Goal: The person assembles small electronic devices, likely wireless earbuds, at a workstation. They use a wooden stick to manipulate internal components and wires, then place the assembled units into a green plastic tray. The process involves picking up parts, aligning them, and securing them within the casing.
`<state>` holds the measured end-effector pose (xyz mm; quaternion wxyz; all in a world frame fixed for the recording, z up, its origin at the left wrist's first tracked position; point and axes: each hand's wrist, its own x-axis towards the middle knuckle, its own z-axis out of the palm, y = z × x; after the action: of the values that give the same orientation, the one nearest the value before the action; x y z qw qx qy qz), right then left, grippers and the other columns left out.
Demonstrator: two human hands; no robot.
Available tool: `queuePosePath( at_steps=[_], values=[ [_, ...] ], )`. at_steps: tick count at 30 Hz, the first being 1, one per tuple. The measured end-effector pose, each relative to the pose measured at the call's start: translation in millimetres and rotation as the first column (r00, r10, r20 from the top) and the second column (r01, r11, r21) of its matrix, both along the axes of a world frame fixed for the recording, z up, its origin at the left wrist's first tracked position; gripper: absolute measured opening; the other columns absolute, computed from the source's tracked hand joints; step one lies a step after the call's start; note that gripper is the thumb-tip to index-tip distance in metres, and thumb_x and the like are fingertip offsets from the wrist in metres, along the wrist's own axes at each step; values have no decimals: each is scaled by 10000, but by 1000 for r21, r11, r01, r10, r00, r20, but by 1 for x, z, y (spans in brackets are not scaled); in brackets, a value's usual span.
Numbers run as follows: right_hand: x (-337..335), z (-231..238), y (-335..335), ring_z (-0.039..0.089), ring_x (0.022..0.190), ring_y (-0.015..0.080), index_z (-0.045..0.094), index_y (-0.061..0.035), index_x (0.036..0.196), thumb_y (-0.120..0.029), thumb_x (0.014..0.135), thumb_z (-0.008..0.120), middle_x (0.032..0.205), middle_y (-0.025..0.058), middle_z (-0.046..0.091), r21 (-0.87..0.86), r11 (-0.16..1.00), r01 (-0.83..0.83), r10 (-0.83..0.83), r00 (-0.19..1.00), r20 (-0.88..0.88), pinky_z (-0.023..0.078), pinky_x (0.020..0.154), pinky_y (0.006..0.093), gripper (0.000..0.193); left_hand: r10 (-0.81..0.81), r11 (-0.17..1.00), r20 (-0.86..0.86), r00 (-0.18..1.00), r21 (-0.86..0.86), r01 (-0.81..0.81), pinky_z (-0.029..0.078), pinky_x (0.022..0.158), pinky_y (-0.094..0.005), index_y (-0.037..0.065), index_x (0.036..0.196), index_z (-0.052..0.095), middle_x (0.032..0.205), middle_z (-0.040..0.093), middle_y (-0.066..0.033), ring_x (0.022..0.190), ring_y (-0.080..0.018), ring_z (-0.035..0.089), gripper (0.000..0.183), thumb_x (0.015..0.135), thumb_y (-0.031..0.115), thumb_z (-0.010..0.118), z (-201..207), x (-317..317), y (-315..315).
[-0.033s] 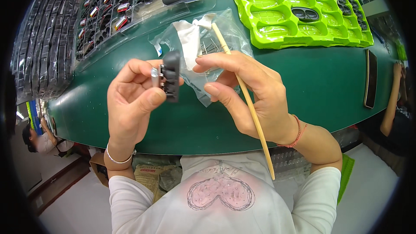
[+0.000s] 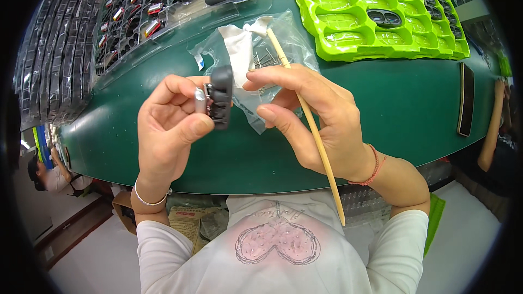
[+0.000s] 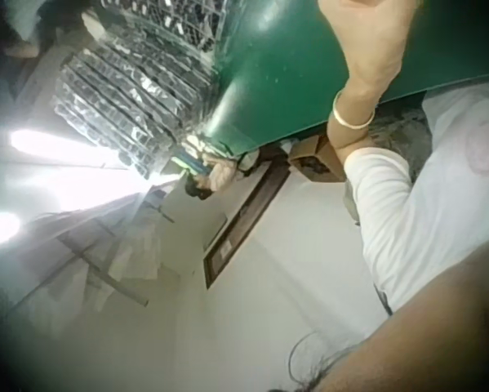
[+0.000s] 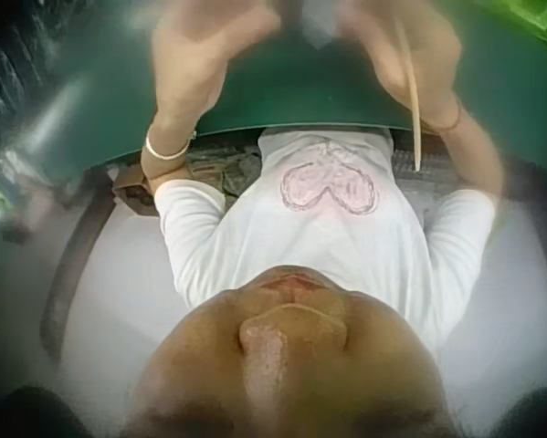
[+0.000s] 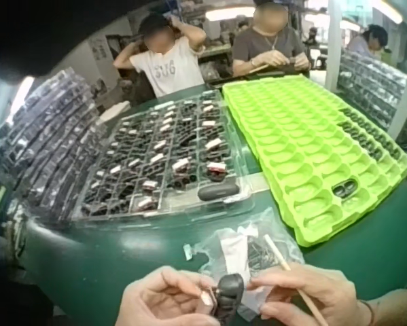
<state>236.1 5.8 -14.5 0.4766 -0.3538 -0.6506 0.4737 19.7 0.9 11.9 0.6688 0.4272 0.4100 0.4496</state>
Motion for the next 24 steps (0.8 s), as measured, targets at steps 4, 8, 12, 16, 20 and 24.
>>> queuePosePath(
  at_steps=[4, 8, 12, 16, 20, 24],
  values=[
    [0, -3, 0, 652, 683, 132, 584, 17, 1168, 59, 821, 645, 1001, 126, 661, 35, 999, -11, 11, 1000, -1, 521, 599, 223, 355, -62, 997, 80, 995, 46, 58, 526, 829, -298, -13, 1047, 517, 1119, 580, -146, 959, -159, 607, 384, 748, -87, 746, -6, 2, -1],
    [0, -2, 1, 654, 697, 133, 587, 19, 1165, 45, 813, 665, 1005, 128, 661, 32, 999, -18, 18, 1000, 0, 525, 608, 228, 361, -4, 994, -137, 991, 105, 19, 500, 872, -307, 19, 1059, 531, 1119, 598, -132, 981, -153, 600, 499, 660, -28, 828, -6, 5, -6],
    [0, 0, 0, 651, 709, 139, 604, 27, 1114, 30, 804, 684, 990, 133, 660, -3, 999, -43, 43, 999, -24, 535, 624, 240, 319, 93, 881, -549, 830, 433, 188, 497, 837, -299, -1, 1102, 525, 1054, 621, -129, 944, -155, 606, 559, 643, -14, 845, -3, 4, -12],
    [5, -8, 5, 634, 790, 186, 569, 69, 1075, -6, 840, 665, 987, 199, 627, 116, 981, -156, 160, 987, -27, 530, 665, 260, 264, 185, 763, -602, 777, 586, 272, 484, 804, -300, 4, 1123, 510, 1008, 644, -129, 932, -182, 607, 572, 650, -39, 828, -4, 6, -11],
    [2, -3, 6, 649, 770, 181, 610, 43, 976, 32, 792, 684, 952, 162, 652, 93, 987, -134, 143, 985, -95, 558, 660, 263, 199, 173, 770, -476, 862, 611, 182, 470, 824, -308, 18, 1128, 501, 1004, 654, -132, 929, -195, 597, 573, 657, -43, 821, -10, 5, -9],
    [0, -5, 3, 649, 782, 191, 605, 44, 984, 26, 794, 684, 948, 172, 651, 41, 992, -118, 122, 985, -121, 561, 667, 267, 207, 193, 732, -484, 853, 650, 204, 461, 829, -308, 22, 1136, 494, 987, 667, -141, 949, -205, 584, 600, 644, -34, 833, -8, 3, -9]
  ],
)
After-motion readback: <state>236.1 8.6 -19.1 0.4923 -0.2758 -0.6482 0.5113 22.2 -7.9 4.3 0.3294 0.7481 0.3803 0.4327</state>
